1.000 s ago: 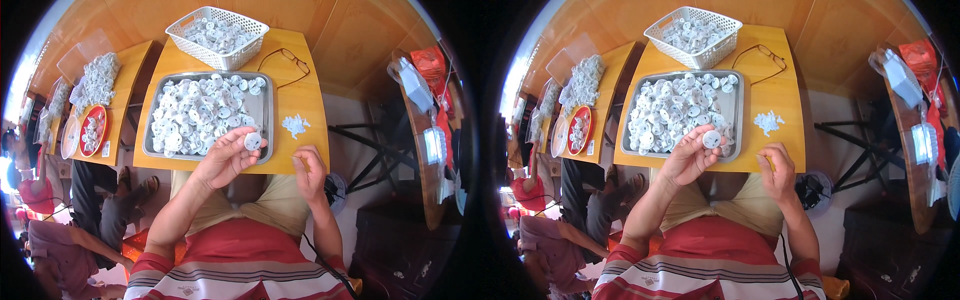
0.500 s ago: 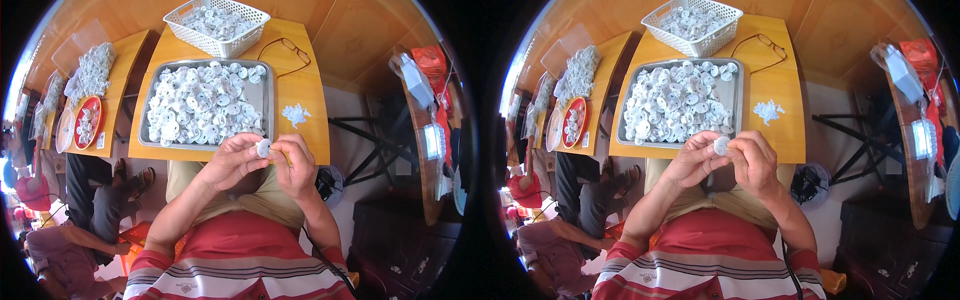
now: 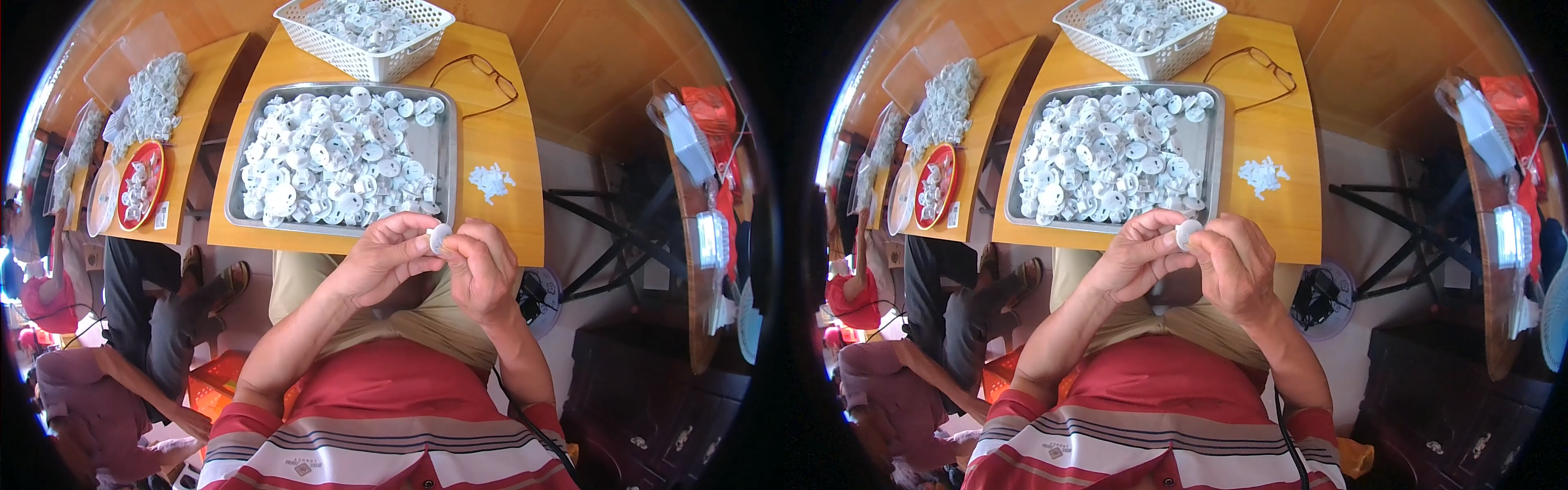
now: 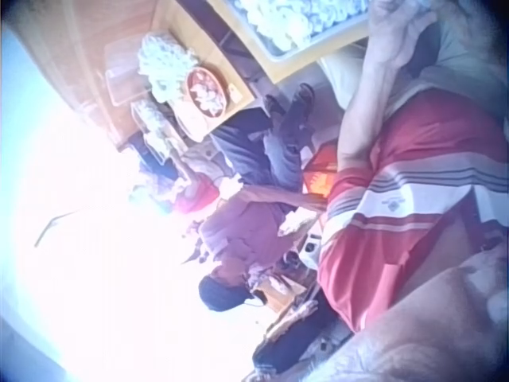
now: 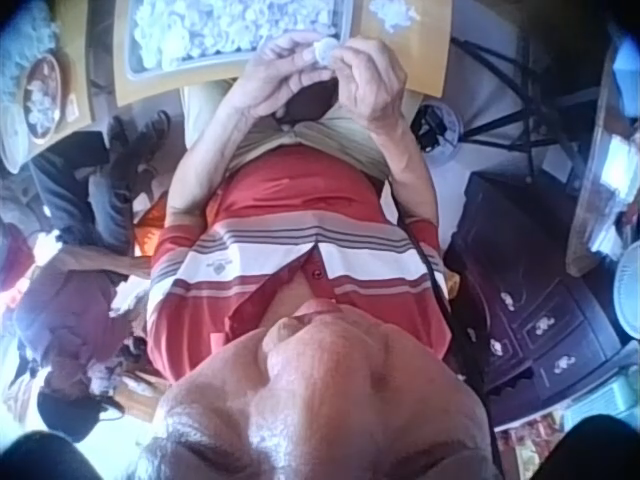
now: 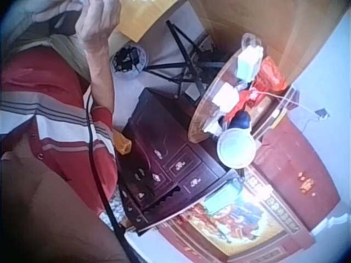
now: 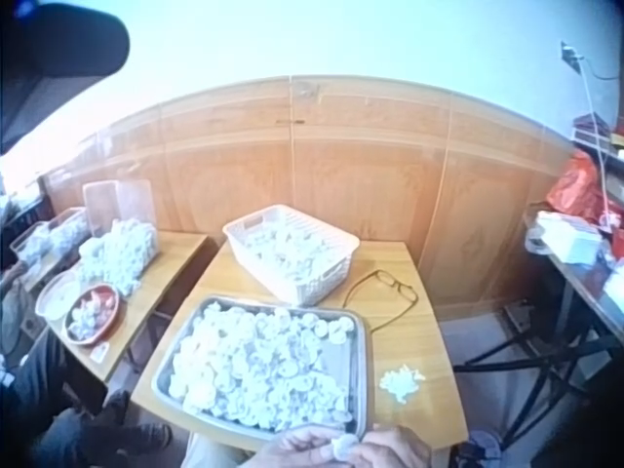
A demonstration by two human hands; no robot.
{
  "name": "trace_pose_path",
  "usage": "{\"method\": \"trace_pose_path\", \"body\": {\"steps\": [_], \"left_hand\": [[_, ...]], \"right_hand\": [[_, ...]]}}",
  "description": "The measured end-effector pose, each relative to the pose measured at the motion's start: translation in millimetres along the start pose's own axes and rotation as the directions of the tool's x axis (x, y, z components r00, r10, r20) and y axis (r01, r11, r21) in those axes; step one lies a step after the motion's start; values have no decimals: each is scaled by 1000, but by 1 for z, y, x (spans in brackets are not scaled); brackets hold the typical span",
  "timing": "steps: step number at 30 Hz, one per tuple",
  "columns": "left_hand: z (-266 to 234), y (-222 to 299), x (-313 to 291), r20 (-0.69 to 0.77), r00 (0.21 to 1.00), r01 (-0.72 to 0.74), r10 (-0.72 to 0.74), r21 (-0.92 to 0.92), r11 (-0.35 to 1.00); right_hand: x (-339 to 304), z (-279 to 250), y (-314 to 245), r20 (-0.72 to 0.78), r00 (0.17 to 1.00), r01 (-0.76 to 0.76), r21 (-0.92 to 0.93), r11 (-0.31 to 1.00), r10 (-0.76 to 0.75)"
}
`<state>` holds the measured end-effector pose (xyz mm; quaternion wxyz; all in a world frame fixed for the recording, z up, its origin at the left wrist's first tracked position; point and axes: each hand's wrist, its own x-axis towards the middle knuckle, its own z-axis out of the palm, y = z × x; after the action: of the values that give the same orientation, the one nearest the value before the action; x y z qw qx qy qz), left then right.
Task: The person assembles plastic socket covers by picking up small plastic parts from the table and inserting them into the plastic covers by hand.
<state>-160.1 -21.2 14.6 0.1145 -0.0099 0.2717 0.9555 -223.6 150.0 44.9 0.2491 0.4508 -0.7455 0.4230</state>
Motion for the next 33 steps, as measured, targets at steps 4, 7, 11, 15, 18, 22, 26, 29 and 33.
{"method": "trace_pose_path", "body": {"steps": [4,7,11,15,18,22,26,29,33], "left_hand": [[0,-2,-1,-6,1000,-9,10,22,1000],[1,-1,-1,19,1000,-10,9,27,1000],[2,-1,-2,12,1000,-6,5,43,999],[3,-1,-2,-1,1000,-2,2,65,998],[3,-2,-2,-9,1000,11,-10,87,996],[4,-2,-2,-24,1000,14,-11,133,991],[4,-2,-2,-34,999,19,-15,146,989],[5,-3,-3,-51,999,28,-20,161,987],[7,-2,-4,-48,998,43,-36,165,985]], "right_hand": [[-3,0,2,16,1000,17,12,1000,-17],[-5,-2,-1,30,998,-51,48,998,49],[-5,-4,-1,35,997,-67,61,996,65],[-6,-4,0,45,996,-75,72,995,72],[-6,-5,0,51,996,-81,65,995,78],[-5,-6,-1,59,993,-110,64,992,107],[-6,-10,-2,77,978,-200,135,970,191],[-4,-14,-1,141,950,-305,215,928,279],[-4,-19,4,247,907,-413,376,829,340]]}}
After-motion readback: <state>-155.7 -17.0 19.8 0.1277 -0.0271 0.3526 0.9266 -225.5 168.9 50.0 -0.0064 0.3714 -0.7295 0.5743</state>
